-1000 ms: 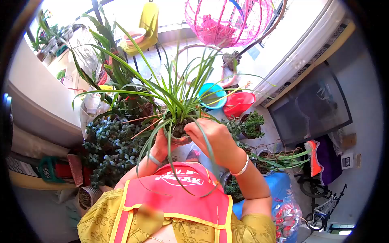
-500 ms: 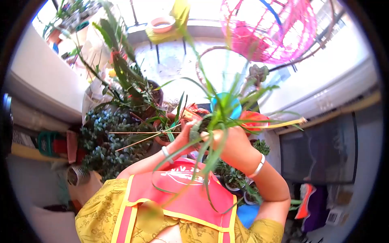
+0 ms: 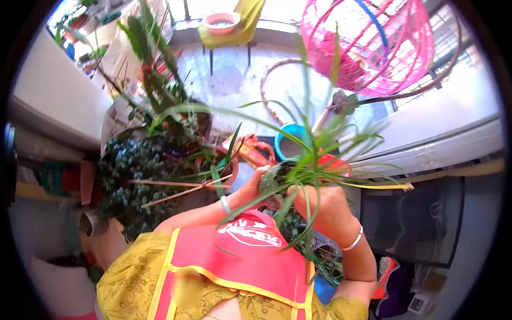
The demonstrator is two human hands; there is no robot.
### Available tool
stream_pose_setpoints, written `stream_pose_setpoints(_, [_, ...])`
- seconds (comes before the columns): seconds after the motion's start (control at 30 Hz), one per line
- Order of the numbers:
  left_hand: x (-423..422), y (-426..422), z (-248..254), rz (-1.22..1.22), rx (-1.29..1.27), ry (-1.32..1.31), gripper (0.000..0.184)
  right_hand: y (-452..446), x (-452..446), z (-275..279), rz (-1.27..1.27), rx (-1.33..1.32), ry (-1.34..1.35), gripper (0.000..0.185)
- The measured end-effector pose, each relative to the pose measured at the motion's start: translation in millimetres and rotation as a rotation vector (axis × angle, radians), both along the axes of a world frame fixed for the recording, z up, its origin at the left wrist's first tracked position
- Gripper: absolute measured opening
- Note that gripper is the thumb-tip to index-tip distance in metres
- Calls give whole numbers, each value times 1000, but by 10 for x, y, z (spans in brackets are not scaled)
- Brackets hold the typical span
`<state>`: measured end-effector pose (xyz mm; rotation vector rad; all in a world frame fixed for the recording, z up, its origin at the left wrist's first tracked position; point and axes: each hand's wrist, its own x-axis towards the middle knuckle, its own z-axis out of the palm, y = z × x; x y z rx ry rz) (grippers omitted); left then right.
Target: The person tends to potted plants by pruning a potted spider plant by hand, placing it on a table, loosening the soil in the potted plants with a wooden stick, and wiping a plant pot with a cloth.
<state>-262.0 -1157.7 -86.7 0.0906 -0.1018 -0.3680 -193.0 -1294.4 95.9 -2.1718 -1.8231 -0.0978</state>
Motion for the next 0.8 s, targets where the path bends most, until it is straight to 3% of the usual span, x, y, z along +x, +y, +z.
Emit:
stream_pose_setpoints(0.03, [30, 58, 25, 91, 127, 128, 50, 22, 5, 82, -6, 25, 75, 11])
stream_pose_setpoints(0.1, [114, 143, -13, 143, 120, 216, 51, 68, 22, 174, -34, 122, 83, 17])
stream_pose_setpoints(0.17, [157, 349, 58, 183, 169, 162, 53, 110, 45, 268, 2, 292, 257, 20])
stream_pose_setpoints(0.2, [149, 397, 223, 327, 165, 232, 57, 92, 101, 273, 71, 383, 307, 20])
stream_pose_setpoints(0.3, [208, 656, 280, 257, 110, 93, 61, -57, 300, 279, -42, 643, 316, 17])
stream_pose_setpoints(0.37, [242, 702, 558, 388, 183, 103, 57, -31, 595, 224, 10, 996, 834, 13])
stream_pose_setpoints(0.43, [369, 819, 458, 440, 202, 127, 54, 143, 992, 298, -48, 1153, 947, 10])
stream_pose_setpoints(0.47, [438, 872, 426, 494, 202, 93, 52, 209, 1195, 290, -172, 1172, 972, 7])
stream_pose_setpoints(0.57, [646, 1031, 339, 549, 110, 159, 54, 517, 2081, 58, -42, 1097, 1073, 6])
stream_pose_setpoints(0.63, [831, 1119, 294, 657, 152, 184, 58, 792, 2566, -134, -134, 973, 1025, 6])
stream_pose_setpoints(0.7, [1004, 1205, 54, 683, 165, 248, 89, 1066, 3011, -285, -181, 769, 907, 4])
stream_pose_setpoints(0.77, [1199, 1229, 145, 815, 330, 255, 83, 1342, 3445, -483, -185, 578, 680, 12])
stream_pose_setpoints(0.8, [1319, 1271, 84, 805, 169, 145, 82, 1447, 3596, -488, -117, 558, 369, 20])
